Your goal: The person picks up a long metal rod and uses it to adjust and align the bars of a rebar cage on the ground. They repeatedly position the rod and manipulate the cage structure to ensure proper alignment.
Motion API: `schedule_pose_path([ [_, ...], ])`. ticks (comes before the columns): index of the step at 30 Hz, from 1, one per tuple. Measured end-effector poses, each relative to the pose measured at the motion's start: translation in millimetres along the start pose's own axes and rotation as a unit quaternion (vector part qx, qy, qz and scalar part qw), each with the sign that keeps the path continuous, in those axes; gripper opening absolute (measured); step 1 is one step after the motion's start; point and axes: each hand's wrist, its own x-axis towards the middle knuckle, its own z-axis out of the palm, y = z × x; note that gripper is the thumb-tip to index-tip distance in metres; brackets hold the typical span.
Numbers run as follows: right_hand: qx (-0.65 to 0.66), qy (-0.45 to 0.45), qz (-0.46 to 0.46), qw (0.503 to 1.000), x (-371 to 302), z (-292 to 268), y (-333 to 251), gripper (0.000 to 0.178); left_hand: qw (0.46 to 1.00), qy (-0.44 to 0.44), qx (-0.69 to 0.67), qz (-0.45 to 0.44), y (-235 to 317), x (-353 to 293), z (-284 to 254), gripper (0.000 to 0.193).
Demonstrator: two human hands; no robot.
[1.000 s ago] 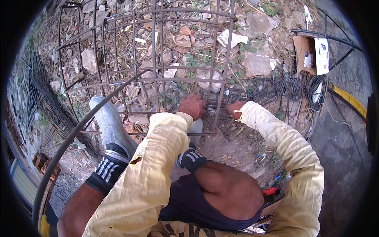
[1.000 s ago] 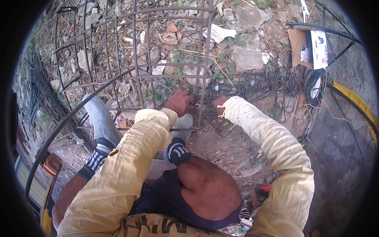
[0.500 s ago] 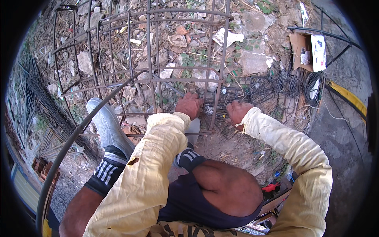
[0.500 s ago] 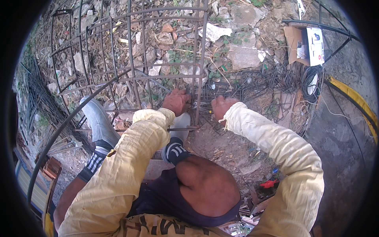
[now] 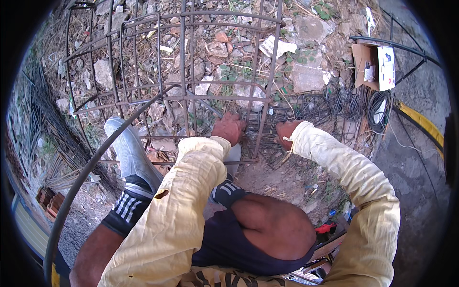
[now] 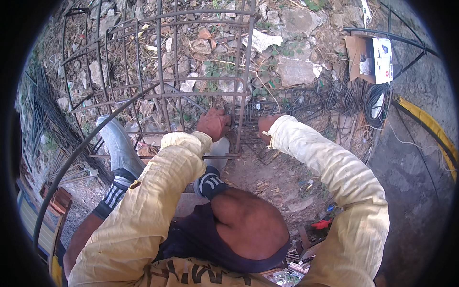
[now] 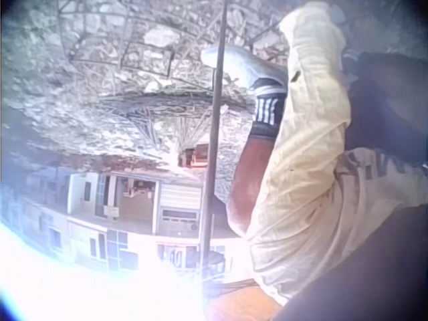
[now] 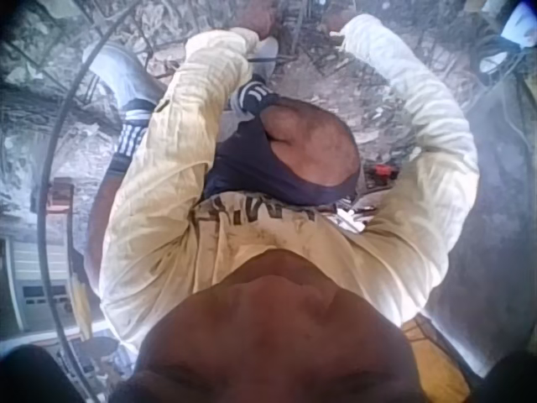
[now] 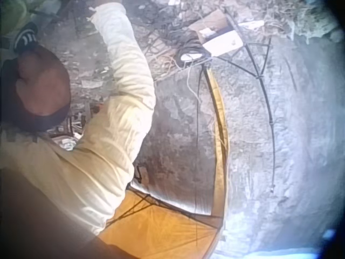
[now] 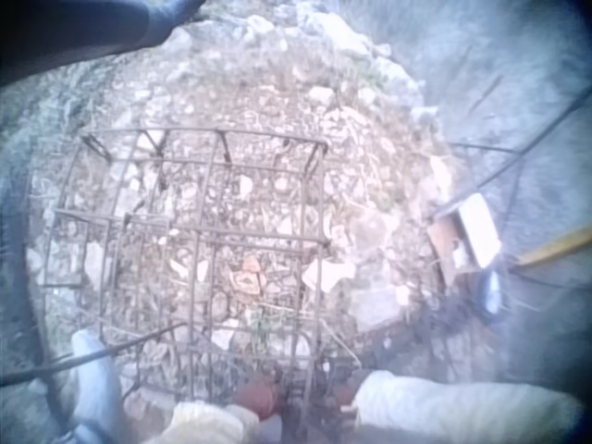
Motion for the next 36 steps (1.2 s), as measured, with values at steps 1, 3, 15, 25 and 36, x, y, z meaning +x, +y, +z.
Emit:
schedule_pose_path([
  [1, -0.013, -0.014, -0.022, 1.000, 0, 2, 3, 0.048, 1.000, 0.003, 0.001, 0.004, 1, 0, 0, 0.024],
  [3, 0.046, -0.185, 0.034, 0.981, 5, -26, 0, 0.046, 1.000, 0.010, 0.005, 0.009, 0, 0, 3, 0.024],
  [15, -0.129, 0.254, -0.140, 0.948, -27, 6, 17, 0.052, 1.000, -0.002, -0.012, 0.002, -2, -1, 4, 0.025],
  [25, 0.047, -0.103, -0.047, 0.992, -2, -26, 25, 0.058, 1.000, 0.008, -0.010, 0.019, -3, 4, 8, 0.022],
  [36, -0.027, -0.117, -0.024, 0.993, 11, -19, 9, 0.050, 1.000, 0.014, -0.017, 0.018, -7, 3, 9, 0.021],
])
